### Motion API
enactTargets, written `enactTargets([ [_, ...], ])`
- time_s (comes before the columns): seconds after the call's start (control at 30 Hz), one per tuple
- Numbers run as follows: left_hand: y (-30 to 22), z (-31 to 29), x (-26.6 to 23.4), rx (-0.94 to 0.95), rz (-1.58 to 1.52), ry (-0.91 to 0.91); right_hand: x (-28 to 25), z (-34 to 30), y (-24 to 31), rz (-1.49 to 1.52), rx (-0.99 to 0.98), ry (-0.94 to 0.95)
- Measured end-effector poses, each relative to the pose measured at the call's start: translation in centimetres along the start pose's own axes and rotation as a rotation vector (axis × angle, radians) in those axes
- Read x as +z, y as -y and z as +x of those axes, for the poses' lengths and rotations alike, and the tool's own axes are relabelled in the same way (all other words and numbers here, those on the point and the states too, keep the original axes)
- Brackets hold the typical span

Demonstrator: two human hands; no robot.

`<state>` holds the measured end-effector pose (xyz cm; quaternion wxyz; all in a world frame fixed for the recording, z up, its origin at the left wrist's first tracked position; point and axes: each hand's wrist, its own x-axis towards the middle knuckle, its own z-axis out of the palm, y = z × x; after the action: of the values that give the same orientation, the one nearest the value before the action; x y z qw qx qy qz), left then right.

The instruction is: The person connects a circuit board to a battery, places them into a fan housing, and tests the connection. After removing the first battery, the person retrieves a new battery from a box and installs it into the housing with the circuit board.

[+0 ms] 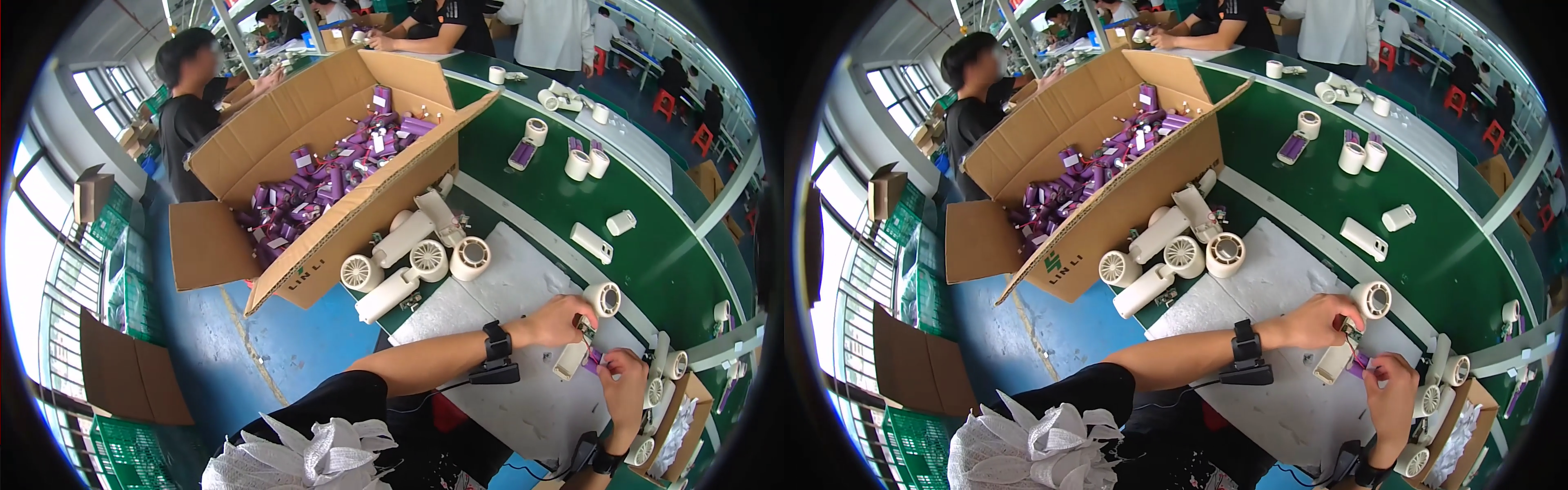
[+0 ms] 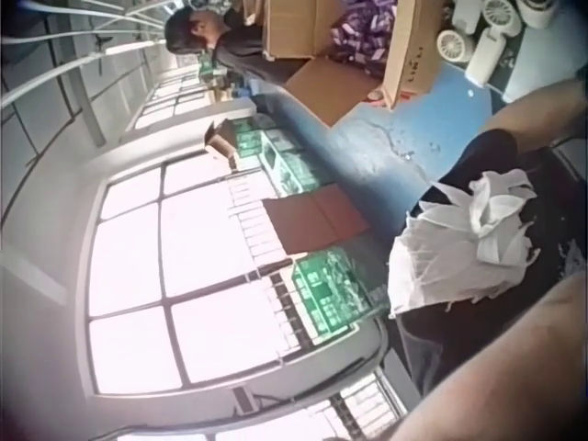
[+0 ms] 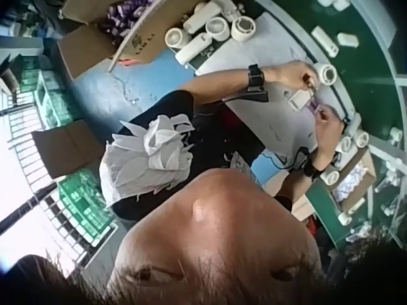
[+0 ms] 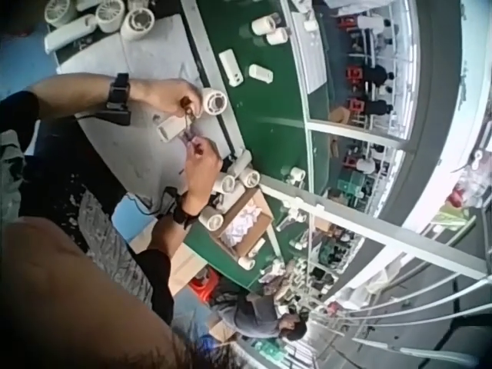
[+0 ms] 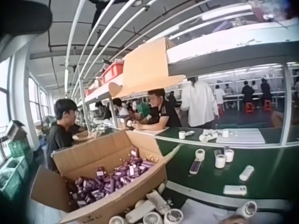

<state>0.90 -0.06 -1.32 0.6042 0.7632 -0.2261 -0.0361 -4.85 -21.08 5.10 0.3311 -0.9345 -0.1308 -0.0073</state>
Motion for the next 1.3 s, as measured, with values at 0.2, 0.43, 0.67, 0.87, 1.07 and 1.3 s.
enactTargets([
  [0.2,0.0,-0.2,-0.2,0.009,-0.016,-0.018,0.7,-0.6,-0.2,-0.152,-0.005,-0.014],
  [0.43,0.0,-0.2,-0.1,0.032,-0.03,-0.024,1.0,-1.2,0.1,-0.309,0.043,-0.024],
  [0.67,-0.1,-0.3,-0.1,0.023,-0.032,-0.007,1.5,-1.6,-0.2,-0.267,-0.01,-0.077],
  [0.87,-0.1,-0.2,-0.1,0.033,-0.014,-0.015,1.7,-1.2,-0.1,-0.335,-0.026,-0.087],
  [1.07,-0.3,-0.2,-0.2,0.044,-0.006,-0.002,1.0,-0.6,0.0,-0.336,0.063,-0.049],
  [1.3,-0.3,-0.3,-0.5,0.045,0.001,0.007,-0.4,0.2,-0.7,-0.098,0.016,0.048],
])
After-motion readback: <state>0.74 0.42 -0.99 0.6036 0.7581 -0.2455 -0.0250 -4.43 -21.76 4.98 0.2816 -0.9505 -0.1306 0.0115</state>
